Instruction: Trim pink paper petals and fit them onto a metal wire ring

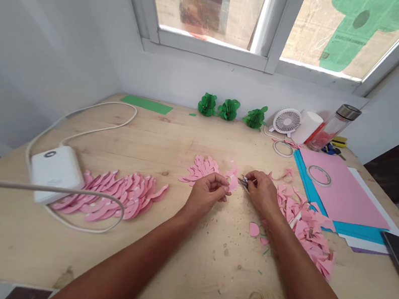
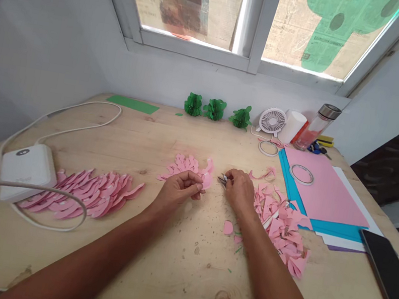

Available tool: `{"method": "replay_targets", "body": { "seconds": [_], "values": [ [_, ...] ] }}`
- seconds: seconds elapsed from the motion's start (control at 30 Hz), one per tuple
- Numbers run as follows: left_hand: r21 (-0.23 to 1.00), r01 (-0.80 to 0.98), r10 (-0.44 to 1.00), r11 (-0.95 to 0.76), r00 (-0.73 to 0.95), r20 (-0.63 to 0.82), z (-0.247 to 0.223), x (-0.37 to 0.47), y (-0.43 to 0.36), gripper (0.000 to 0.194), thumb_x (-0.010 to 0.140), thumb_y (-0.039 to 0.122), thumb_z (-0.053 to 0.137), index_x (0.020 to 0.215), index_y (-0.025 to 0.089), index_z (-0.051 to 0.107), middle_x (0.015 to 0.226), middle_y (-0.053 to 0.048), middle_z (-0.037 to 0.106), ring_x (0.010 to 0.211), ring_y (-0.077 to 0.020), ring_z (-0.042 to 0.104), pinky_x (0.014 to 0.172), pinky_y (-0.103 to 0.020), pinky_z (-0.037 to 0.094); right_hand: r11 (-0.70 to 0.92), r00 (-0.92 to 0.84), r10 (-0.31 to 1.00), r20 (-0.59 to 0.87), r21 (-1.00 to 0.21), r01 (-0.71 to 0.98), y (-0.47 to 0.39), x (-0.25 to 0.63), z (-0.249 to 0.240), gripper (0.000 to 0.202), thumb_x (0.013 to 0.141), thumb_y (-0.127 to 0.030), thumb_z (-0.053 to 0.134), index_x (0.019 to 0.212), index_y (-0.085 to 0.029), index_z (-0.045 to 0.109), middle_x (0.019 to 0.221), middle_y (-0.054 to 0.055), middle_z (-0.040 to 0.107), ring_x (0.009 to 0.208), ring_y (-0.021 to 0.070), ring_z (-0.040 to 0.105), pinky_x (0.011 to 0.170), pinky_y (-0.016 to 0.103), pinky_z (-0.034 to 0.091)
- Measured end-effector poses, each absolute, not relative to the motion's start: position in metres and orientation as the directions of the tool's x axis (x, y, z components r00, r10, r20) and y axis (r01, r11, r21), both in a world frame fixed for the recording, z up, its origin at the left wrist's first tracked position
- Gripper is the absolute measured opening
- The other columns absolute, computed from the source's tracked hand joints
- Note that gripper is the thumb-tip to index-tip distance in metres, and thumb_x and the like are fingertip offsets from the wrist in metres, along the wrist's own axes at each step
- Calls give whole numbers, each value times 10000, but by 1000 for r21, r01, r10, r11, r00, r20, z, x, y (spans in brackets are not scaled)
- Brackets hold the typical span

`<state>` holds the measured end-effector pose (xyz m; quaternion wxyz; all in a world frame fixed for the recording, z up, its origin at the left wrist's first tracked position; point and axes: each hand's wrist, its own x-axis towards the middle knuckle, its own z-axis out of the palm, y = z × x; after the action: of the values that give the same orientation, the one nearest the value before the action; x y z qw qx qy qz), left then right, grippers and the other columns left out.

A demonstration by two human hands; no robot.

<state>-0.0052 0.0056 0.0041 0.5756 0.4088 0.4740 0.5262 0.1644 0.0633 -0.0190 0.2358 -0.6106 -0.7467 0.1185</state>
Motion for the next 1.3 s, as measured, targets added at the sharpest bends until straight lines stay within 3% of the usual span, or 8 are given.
{"method": "replay_targets", "body": {
  "seconds": [1.3],
  "values": [
    [968, -230, 994, 105, -8, -110, 3, -5, 5, 115, 627, 197, 636, 707, 156, 564, 591, 17, 595, 501, -87, 550, 543, -218, 437, 224, -125, 964, 234, -470, 854, 62, 162, -21, 168, 740, -128, 487, 835, -195, 607, 828, 28, 637, 755, 159, 549, 654, 258, 363]
  ]
}}
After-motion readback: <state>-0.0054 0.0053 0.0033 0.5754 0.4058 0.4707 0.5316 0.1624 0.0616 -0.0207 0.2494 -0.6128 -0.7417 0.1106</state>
